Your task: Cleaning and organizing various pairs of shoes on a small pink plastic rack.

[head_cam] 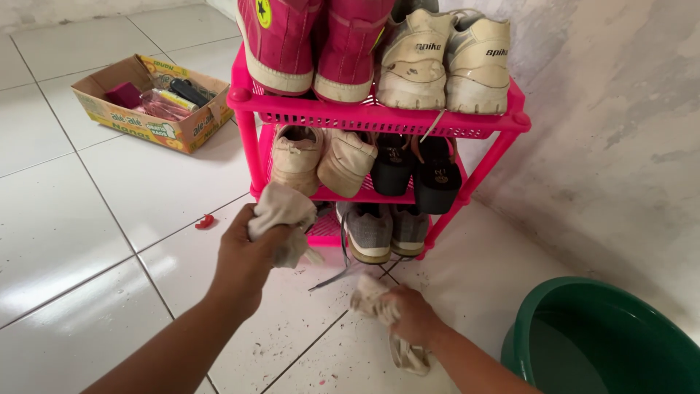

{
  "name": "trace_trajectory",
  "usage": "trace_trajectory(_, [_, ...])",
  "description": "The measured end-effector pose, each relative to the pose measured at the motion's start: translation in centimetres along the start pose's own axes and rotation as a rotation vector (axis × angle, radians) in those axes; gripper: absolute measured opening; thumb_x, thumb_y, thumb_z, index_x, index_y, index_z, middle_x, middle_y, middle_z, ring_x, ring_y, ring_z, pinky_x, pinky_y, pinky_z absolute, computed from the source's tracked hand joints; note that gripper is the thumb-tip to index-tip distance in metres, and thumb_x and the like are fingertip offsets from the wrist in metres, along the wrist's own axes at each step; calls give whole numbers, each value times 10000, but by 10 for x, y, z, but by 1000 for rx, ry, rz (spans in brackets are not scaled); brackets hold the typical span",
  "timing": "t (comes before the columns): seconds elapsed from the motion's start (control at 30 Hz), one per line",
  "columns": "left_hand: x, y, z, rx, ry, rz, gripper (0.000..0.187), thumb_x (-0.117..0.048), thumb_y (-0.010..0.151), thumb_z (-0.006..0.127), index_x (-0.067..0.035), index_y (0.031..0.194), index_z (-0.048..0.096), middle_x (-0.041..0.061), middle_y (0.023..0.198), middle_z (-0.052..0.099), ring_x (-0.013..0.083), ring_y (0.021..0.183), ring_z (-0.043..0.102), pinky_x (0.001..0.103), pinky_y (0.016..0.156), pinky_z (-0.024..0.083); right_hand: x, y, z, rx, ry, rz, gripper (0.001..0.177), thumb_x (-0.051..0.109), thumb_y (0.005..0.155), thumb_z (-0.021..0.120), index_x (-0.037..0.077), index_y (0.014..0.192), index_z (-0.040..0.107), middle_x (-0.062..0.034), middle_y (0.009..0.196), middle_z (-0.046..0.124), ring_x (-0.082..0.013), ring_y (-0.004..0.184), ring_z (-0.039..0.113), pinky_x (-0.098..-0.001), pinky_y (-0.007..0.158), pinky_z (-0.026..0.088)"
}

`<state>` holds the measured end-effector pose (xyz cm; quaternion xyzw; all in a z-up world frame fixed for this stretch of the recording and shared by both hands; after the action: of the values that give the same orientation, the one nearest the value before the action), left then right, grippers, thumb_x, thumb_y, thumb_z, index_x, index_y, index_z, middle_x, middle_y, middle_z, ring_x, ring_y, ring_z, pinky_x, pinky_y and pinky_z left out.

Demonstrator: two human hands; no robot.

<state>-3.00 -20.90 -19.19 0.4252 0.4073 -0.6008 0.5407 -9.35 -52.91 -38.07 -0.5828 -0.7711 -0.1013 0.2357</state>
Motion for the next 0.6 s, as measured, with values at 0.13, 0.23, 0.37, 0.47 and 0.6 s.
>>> trace_trajectory(0.13, [-9, 0, -8, -83, 14, -109, 379, -84, 832, 709, -63, 1203, 631, 65, 1041, 707, 159, 896, 673, 345, 738, 556, 8, -20, -55, -536, 245, 289, 336, 31, 713, 768, 104, 1001, 610, -102, 1039, 628, -269, 965, 663, -391, 860, 551])
trace_trajectory(0.23, [-9, -2, -14, -108, 12, -126, 398, -92, 833, 711, -55, 1220, 624, 76, 1067, 705, 180, 918, 682, 360, 747, 564, 0, -31, -105, -722, 87, 223, 255, 19, 729, 733, 76, 935, 594, -111, 968, 626, -308, 897, 679, -425, 777, 561])
trace_trajectory(0.37, [-12, 0, -17, -93, 5, -115, 422, -94, 837, 684, -68, 1252, 610, 78, 1084, 709, 195, 935, 687, 373, 744, 561, 2, -46, -158, -926, 10, 214, 247, -9, 789, 670, 67, 1020, 624, -163, 1054, 617, -380, 1004, 643, -450, 872, 526])
trace_trajectory(0.47, [-20, -2, -12, -71, 7, -95, 436, -88, 811, 693, -93, 1240, 613, 44, 1079, 708, 168, 946, 695, 350, 775, 588, -15, -43, -170, -635, 112, 318, 245, 15, 777, 707, 105, 1004, 718, -144, 1115, 629, -372, 1029, 641, -450, 897, 524])
trace_trajectory(0.6, [-5, -4, -14, -38, 86, -67, 387, -92, 851, 715, -24, 1225, 645, 77, 1058, 708, 171, 937, 674, 336, 769, 550, -57, -48, -167, -768, -96, 198, 369, -12, 758, 644, 71, 1117, 660, -196, 1202, 604, -421, 1083, 605, -474, 884, 507])
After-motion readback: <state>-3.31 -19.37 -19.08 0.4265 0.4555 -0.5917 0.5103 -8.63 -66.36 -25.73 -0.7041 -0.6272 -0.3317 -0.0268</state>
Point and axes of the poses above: each hand's wrist, its own y-axis towards the middle knuckle, its own z-axis out of the palm, x = y × z, the point moved 2 cm from there along y, towards the middle knuckle
